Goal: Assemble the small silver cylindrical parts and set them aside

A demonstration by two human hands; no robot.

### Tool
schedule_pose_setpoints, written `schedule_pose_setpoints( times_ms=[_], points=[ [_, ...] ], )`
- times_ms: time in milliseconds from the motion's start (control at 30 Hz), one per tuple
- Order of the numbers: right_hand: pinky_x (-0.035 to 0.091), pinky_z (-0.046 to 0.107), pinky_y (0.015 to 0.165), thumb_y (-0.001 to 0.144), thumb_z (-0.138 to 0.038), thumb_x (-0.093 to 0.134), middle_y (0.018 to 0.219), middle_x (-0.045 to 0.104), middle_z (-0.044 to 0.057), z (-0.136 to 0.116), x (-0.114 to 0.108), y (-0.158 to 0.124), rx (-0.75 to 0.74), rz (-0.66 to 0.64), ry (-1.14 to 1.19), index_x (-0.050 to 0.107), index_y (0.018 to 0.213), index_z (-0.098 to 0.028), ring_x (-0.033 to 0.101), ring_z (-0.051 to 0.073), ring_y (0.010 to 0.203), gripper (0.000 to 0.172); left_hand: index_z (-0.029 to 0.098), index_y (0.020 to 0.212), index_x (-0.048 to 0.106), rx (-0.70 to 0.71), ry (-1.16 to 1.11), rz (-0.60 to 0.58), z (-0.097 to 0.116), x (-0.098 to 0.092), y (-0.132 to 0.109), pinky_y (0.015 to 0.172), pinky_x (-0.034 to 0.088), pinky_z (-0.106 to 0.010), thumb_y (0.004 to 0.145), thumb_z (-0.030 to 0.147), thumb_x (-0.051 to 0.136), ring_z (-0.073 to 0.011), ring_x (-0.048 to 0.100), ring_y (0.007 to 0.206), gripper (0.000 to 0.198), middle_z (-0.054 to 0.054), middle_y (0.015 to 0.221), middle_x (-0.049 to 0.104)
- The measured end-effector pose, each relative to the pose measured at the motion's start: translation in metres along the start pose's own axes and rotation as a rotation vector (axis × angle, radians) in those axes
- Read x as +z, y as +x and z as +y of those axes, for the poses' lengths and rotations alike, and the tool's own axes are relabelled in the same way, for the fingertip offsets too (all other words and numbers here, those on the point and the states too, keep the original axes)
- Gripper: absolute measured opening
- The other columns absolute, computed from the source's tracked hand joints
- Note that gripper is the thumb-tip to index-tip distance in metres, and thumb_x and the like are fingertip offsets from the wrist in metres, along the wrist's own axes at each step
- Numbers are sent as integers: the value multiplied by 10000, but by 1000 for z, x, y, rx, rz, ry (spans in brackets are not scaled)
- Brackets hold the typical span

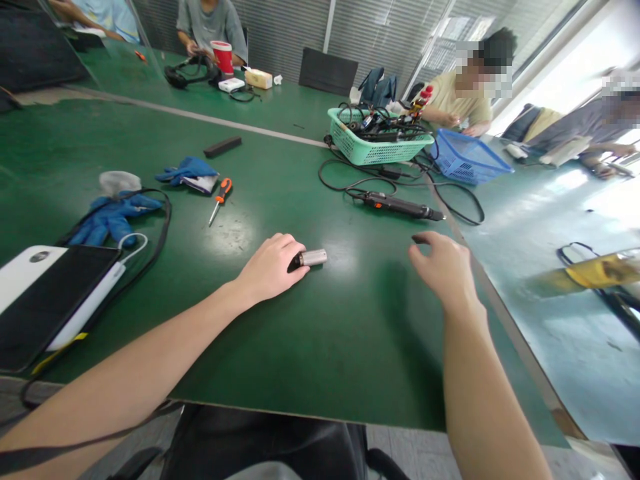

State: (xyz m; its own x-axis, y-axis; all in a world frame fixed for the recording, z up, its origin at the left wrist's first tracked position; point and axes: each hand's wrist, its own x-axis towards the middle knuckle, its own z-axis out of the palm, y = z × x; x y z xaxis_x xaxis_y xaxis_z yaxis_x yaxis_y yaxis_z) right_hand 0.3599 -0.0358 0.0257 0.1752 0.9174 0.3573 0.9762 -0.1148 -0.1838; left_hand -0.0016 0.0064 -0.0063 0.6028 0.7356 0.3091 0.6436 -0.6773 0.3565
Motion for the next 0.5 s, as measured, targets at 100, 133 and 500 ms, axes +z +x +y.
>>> schedule_pose_setpoints(
  times_ms=[100,133,500],
  points=[
    [506,460,1033,923,-225,523,1161,723,132,-65,4,-17,-325,-49,240,688,1190,-180,656,302,1135,318,184,1106,641,57,-5,-39,3,-1,0,914,480,-401,937,366,656,-248,573,1018,248,-69,1074,633],
    [505,461,1044,930,-205,514,1193,701,136,-85,6,-24,-436,-76,308,663,1228,-187,632,299,1173,334,182,1109,640,80,-7,-52,4,-1,0,916,477,-402,942,370,653,-250,573,1022,252,-68,1066,637],
    [529,486,1000,958,-128,494,1265,591,144,-133,27,-52,-725,-254,368,537,1330,-223,580,295,1166,387,157,1112,641,150,-63,-98,11,-4,0,907,479,-396,950,367,628,-254,580,1010,265,-79,1025,658]
  ],
)
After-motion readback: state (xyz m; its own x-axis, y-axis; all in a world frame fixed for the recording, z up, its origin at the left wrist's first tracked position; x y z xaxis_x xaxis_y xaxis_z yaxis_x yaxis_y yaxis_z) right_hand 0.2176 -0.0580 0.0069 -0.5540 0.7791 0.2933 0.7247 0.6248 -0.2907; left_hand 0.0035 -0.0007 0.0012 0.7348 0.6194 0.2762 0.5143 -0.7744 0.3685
